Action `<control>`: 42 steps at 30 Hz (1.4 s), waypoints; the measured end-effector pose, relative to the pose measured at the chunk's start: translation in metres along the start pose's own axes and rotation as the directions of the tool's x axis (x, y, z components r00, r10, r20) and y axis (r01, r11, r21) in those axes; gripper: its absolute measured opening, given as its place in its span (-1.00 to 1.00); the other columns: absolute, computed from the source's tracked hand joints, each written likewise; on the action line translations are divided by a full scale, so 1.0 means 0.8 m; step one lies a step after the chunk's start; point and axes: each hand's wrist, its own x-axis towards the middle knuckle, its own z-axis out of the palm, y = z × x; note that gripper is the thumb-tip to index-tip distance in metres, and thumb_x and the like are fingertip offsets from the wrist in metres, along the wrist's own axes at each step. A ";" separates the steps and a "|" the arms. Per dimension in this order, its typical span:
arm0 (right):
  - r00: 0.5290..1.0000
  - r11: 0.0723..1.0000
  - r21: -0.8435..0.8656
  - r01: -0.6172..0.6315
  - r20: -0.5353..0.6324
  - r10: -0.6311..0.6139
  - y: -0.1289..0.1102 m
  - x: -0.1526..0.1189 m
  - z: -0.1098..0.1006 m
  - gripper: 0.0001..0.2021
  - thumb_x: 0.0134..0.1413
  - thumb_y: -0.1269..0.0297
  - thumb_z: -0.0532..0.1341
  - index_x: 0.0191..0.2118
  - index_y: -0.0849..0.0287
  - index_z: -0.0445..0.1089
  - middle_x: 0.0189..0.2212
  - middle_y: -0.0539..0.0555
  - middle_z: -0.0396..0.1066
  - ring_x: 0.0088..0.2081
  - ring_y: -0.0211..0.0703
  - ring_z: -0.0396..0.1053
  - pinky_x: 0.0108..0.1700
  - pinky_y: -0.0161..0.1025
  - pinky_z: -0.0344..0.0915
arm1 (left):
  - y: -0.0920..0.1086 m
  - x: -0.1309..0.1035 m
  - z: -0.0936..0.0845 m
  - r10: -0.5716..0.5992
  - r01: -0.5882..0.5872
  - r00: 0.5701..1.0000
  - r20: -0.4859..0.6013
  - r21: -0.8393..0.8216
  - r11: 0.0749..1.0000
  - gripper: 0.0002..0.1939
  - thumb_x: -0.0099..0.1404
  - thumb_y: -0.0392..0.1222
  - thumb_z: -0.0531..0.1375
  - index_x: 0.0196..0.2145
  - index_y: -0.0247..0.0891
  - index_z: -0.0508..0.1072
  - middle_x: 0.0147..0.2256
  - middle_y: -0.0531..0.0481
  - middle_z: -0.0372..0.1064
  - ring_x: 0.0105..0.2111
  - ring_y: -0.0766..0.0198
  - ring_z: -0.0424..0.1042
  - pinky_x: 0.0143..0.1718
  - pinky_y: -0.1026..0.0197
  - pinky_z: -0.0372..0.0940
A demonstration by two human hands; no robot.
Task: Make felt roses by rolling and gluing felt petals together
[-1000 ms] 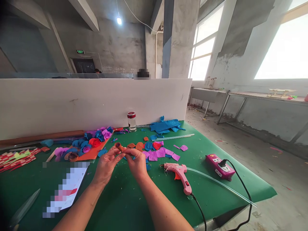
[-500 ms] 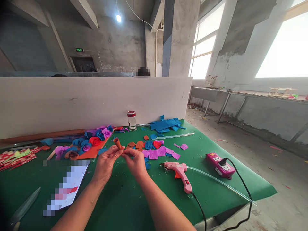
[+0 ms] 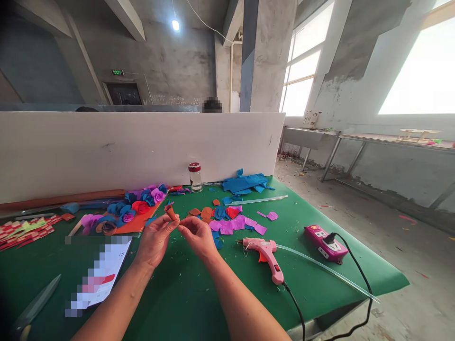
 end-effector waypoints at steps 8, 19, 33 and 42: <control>0.984 0.999 -0.027 -0.017 -0.176 0.012 -0.002 0.007 -0.014 -0.68 -0.01 -0.01 0.29 -0.35 0.18 0.46 -0.47 0.03 0.45 -0.45 -0.22 0.38 -0.35 -0.29 0.32 | 0.006 -0.002 0.001 0.031 -0.032 0.998 0.063 0.013 0.999 -0.79 -0.07 -0.15 0.44 -0.61 -0.21 0.47 -0.45 0.05 0.35 -0.32 0.23 0.29 -0.19 0.20 0.20; 0.972 1.000 -0.006 -0.018 -0.236 0.016 -0.015 0.006 -0.015 -0.67 -0.02 -0.03 0.28 -0.38 0.18 0.47 -0.40 0.07 0.50 -0.47 -0.23 0.37 -0.38 -0.29 0.31 | 0.004 -0.003 -0.003 0.105 -0.111 0.981 0.164 0.023 0.994 -0.73 -0.02 -0.19 0.42 -0.60 -0.24 0.38 -0.44 0.07 0.26 -0.33 0.29 0.27 -0.28 0.26 0.24; 0.995 0.993 0.108 -0.042 -0.090 0.052 -0.048 -0.003 -0.021 -0.67 -0.03 -0.03 0.32 -0.37 0.17 0.50 -0.41 0.04 0.48 -0.38 -0.24 0.37 -0.23 -0.28 0.30 | -0.015 0.014 -0.028 -0.048 0.014 0.986 0.159 0.208 0.978 -0.65 -0.14 -0.12 0.46 -0.63 -0.26 0.34 -0.50 0.12 0.24 -0.44 0.34 0.22 -0.35 0.29 0.16; 0.981 0.982 0.168 -0.084 -0.161 0.111 -0.025 0.001 -0.015 -0.74 -0.12 0.07 0.38 -0.44 0.18 0.45 -0.53 -0.03 0.40 -0.50 -0.30 0.28 -0.37 -0.32 0.23 | -0.018 0.010 -0.020 -0.205 0.173 0.971 0.122 0.232 0.957 -0.60 -0.19 -0.04 0.46 -0.62 -0.25 0.31 -0.57 0.17 0.20 -0.49 0.37 0.18 -0.39 0.30 0.12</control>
